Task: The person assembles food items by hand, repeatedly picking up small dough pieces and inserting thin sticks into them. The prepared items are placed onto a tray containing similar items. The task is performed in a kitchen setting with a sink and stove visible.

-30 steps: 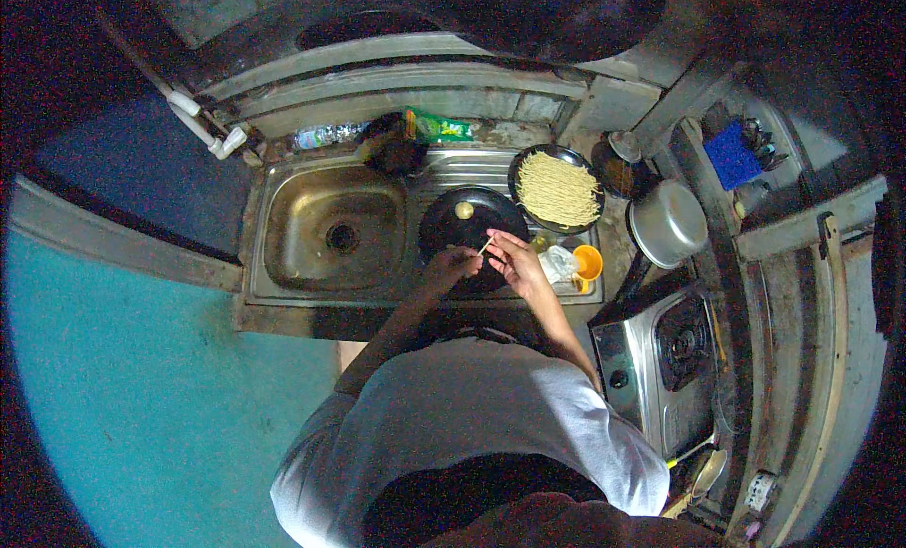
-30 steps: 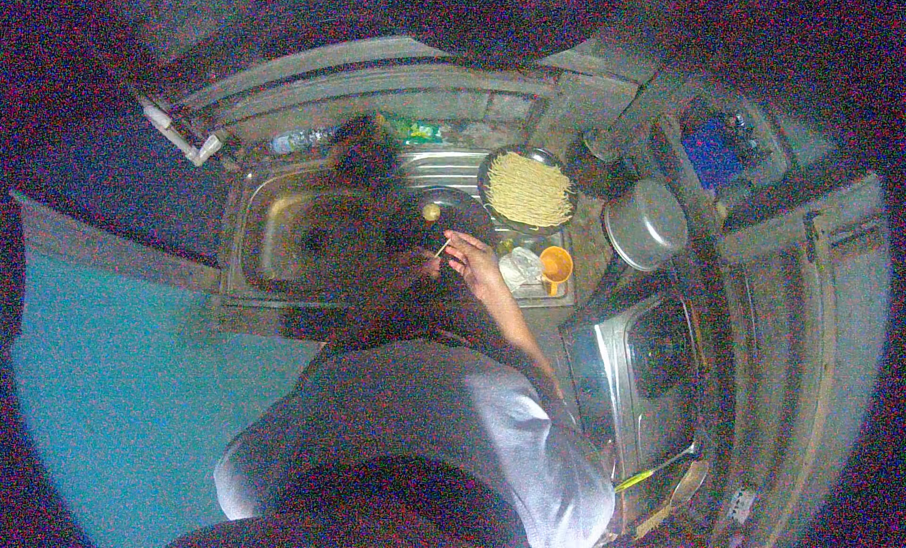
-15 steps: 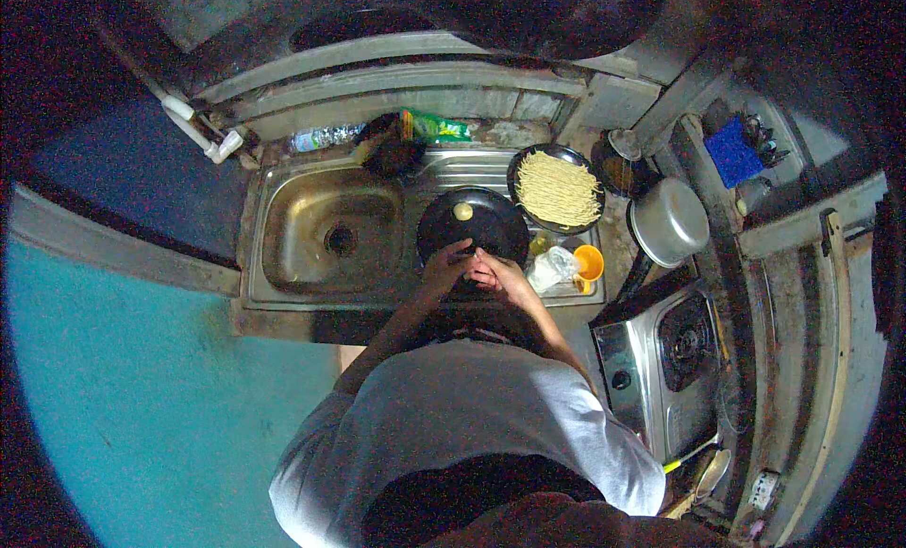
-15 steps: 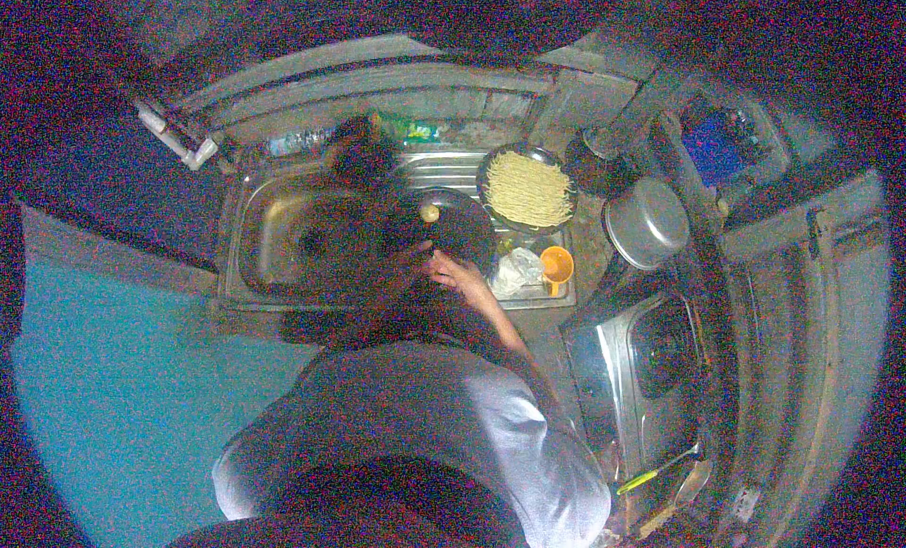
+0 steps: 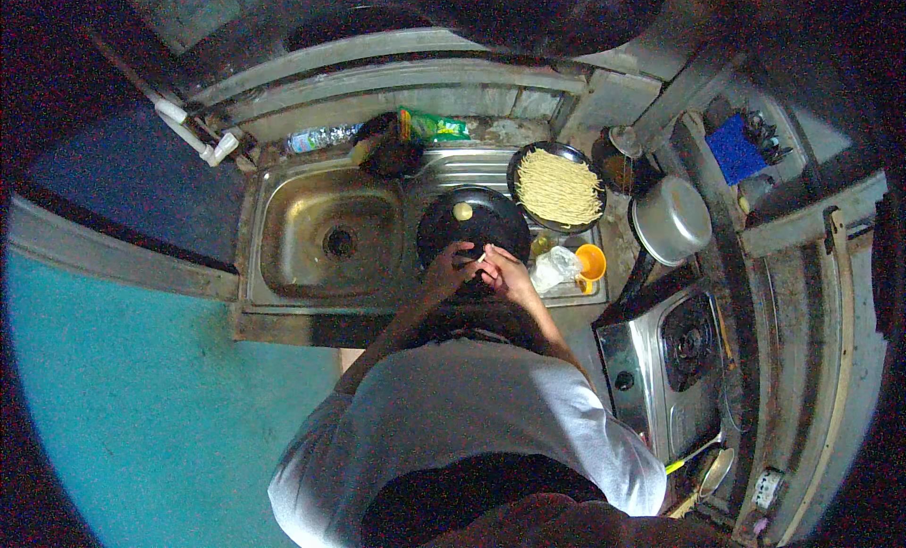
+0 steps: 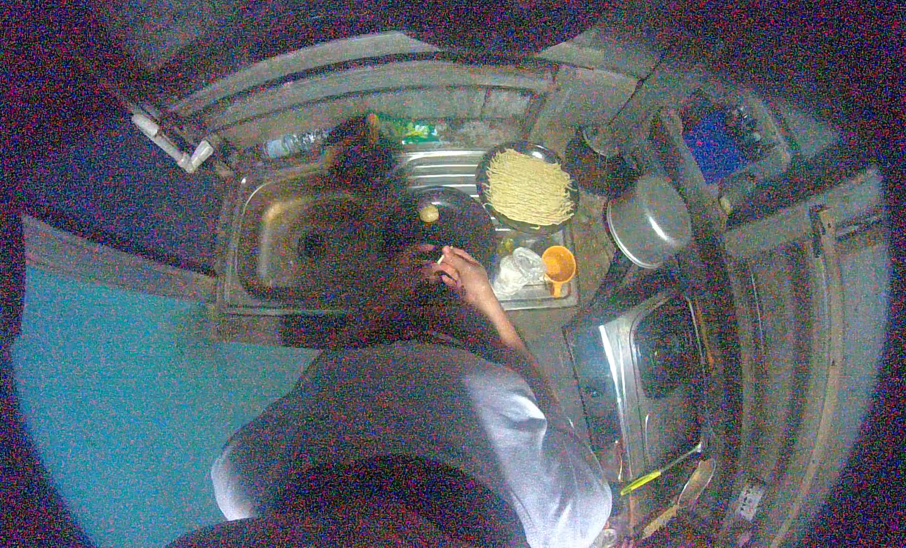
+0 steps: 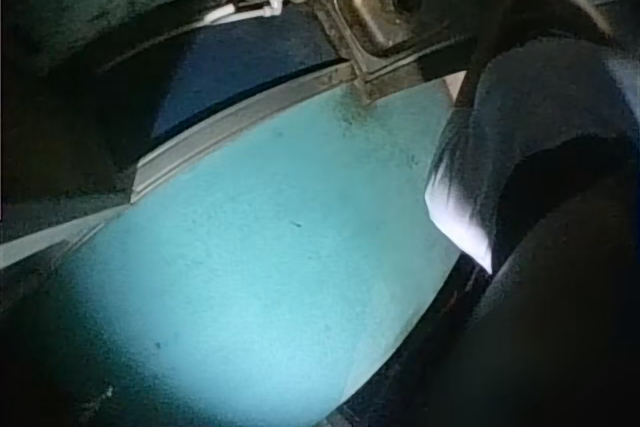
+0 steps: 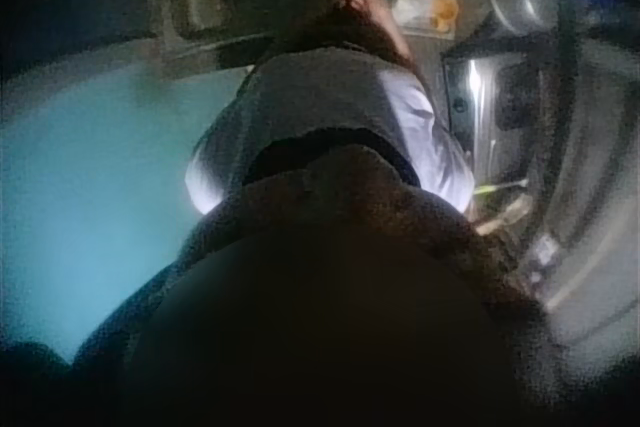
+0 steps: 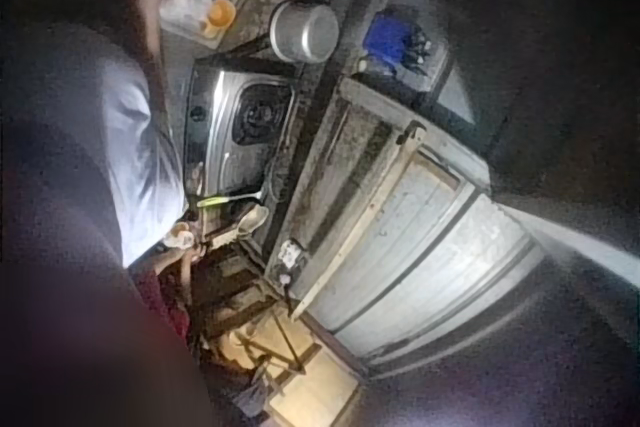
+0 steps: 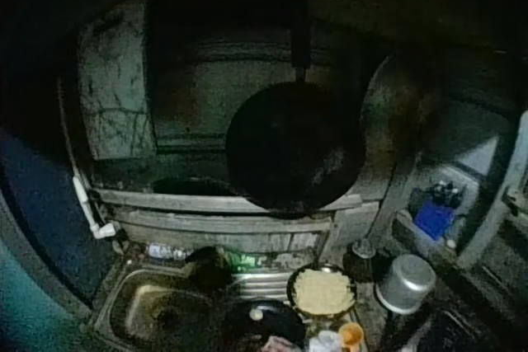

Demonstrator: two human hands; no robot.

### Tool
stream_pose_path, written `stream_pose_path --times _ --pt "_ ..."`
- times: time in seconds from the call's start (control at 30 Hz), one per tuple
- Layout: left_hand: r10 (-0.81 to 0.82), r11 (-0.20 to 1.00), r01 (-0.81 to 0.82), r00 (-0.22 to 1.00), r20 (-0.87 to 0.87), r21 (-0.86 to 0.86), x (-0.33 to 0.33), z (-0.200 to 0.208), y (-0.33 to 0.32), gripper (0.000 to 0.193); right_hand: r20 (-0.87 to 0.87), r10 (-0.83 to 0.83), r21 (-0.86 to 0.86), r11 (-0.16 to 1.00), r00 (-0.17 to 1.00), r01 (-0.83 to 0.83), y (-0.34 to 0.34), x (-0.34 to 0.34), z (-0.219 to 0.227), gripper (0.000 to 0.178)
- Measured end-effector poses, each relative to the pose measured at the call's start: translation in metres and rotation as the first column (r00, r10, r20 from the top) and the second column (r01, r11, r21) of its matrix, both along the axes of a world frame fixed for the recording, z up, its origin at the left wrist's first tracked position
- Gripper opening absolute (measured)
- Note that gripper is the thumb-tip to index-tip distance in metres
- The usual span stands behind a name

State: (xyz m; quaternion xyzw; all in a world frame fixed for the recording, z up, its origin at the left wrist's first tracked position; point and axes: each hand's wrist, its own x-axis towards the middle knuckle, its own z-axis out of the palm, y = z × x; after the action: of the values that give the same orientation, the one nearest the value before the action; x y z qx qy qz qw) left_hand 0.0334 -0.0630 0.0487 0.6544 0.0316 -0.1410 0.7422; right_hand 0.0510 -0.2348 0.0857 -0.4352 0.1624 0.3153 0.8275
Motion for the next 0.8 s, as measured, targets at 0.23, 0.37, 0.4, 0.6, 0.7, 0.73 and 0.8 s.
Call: stream_pose_path --times 0.23,0.37,0.4,0.6,0.7,0.73,0.8 --pt "-0.020 0.990 -0.004 0.986 0.166 0.144 0.001 -0.034 0.008 0.034 0.046 -0.005 0.052 0.999 0.999 0.003 -0.004 0.008 -0.020 0.018" --pt "-0.187 0.964 0.174 0.981 0.044 0.202 0.005 -0.028 0.003 0.027 0.113 -0.002 -0.077 0.997 0.994 0.011 -0.002 0.002 -0.012 0.014" --pt "-0.147 0.986 0.143 0.988 0.039 0.084 0.004 -0.041 0.002 0.027 0.149 0.033 -0.138 0.990 0.988 -0.012 0.000 0.001 -0.010 0.015" --pt "-0.145 0.983 0.149 0.989 0.038 -0.110 0.007 -0.085 0.006 0.028 0.265 0.126 -0.152 0.984 0.956 -0.088 0.008 -0.004 0.004 0.020" --pt "-0.188 0.981 0.182 0.979 0.079 0.072 0.013 -0.081 0.012 0.030 0.225 0.138 -0.142 0.984 0.964 -0.107 0.003 0.006 -0.015 0.025" --pt "-0.201 0.978 0.194 0.975 0.091 0.081 0.010 -0.064 0.010 0.030 0.219 0.131 -0.109 0.988 0.967 -0.109 0.000 0.007 -0.023 0.026" --pt "-0.146 0.988 0.143 0.987 0.060 0.055 0.002 -0.037 0.012 0.031 0.259 0.168 -0.133 0.982 0.951 -0.138 0.006 0.002 -0.008 0.029"
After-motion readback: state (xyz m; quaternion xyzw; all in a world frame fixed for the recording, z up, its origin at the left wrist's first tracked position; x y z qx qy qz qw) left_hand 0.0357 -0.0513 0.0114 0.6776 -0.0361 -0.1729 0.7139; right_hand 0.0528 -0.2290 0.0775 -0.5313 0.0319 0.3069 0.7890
